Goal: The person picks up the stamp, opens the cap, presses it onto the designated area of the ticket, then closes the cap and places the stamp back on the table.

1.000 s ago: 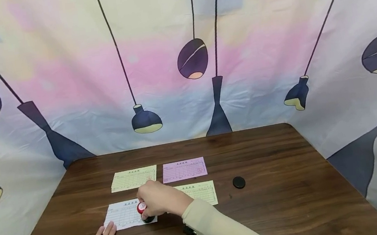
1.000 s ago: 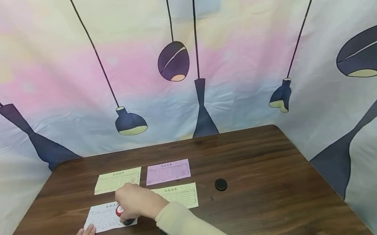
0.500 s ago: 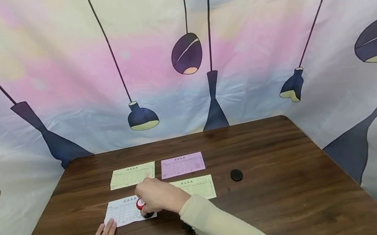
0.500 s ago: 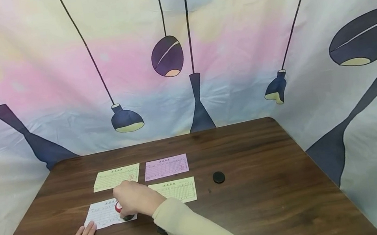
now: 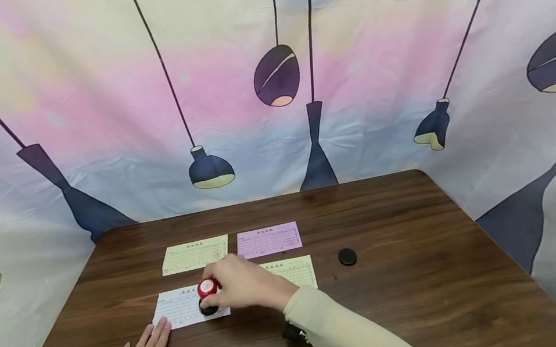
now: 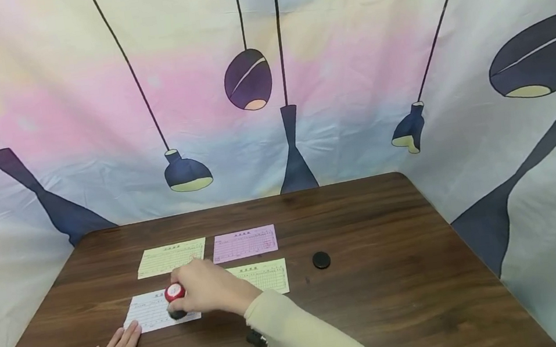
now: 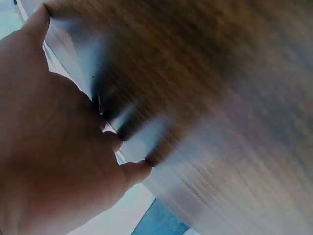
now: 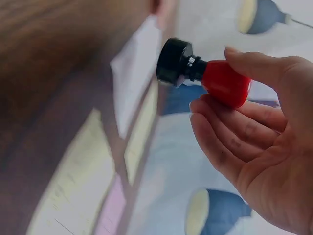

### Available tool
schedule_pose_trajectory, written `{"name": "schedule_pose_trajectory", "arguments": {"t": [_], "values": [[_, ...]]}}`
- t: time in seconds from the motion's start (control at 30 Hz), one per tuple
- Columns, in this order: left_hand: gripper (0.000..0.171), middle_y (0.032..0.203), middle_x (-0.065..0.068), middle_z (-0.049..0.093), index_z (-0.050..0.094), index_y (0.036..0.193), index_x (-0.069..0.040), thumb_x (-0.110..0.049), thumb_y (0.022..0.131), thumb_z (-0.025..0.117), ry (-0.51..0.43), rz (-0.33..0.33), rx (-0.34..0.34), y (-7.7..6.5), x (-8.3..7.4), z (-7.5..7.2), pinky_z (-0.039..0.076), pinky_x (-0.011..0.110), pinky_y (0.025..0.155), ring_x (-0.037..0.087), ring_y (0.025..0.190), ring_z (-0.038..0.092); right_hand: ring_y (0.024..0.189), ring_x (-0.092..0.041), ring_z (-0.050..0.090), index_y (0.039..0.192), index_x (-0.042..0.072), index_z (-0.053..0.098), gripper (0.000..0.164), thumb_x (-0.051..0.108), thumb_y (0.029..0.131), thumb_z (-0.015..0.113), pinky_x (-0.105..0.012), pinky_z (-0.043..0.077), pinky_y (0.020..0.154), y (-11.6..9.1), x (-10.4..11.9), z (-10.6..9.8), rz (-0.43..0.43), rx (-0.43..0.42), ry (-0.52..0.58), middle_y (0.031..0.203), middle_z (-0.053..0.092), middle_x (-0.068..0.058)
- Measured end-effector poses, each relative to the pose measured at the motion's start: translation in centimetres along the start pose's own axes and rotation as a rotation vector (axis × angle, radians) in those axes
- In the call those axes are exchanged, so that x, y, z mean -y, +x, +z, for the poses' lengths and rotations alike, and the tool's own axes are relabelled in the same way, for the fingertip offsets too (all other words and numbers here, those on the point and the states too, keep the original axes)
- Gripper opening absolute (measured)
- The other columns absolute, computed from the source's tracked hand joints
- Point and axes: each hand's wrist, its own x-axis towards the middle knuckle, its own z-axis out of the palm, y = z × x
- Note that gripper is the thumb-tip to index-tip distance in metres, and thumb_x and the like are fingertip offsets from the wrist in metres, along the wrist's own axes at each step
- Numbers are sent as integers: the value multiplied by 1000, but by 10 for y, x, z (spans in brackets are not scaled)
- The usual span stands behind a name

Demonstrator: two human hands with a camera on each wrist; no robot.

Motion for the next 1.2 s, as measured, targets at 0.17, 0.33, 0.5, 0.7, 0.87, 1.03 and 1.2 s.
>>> {"name": "schedule_pose_trajectory", "arguments": {"t": [0.17,0.33,0.5,0.7,0.87,1.03,1.2], "values": [[110,173,27,22,17,167,2,-64,94,68,-1,8,18,0,-1,-3,24,87,109,58,153,26,66,3,53,98,16,72,26,35,89,86,-10,44,58,-10,-11,-24,14,-77,124,80,67,13],[107,168,31,30,30,162,6,-64,92,70,39,44,6,1,0,-8,35,83,105,58,150,34,68,3,55,96,16,73,24,33,88,87,-10,46,61,-24,-26,-40,13,-110,172,82,69,11],[95,160,30,45,45,155,6,-63,94,68,84,111,-18,4,-1,-23,50,71,100,54,142,48,74,-2,61,97,17,75,21,31,88,87,-14,51,64,-40,-44,-52,45,-135,272,88,71,9],[82,155,21,54,57,148,0,-64,97,63,113,105,-42,5,-3,-35,54,63,101,46,139,54,73,-4,63,106,14,67,32,28,87,88,-18,54,64,-58,-59,-63,105,-144,332,91,71,2],[74,152,22,56,63,141,-4,-62,96,65,120,111,-66,9,-9,-41,54,67,99,47,139,54,80,-7,66,113,13,61,38,24,87,87,-19,57,69,-70,-70,-66,96,-166,366,98,71,0],[64,148,18,60,67,136,-9,-58,96,69,174,172,-138,12,-23,-43,57,63,94,42,135,59,80,-9,64,124,20,72,40,23,88,87,-20,56,71,-79,-83,-63,87,-156,369,105,73,2],[56,141,12,64,69,133,-12,-55,97,70,218,279,-199,19,-40,-43,58,57,95,36,128,64,74,-5,65,118,16,75,33,16,87,87,-19,56,70,-90,-94,-62,133,-125,404,105,72,2]]}}
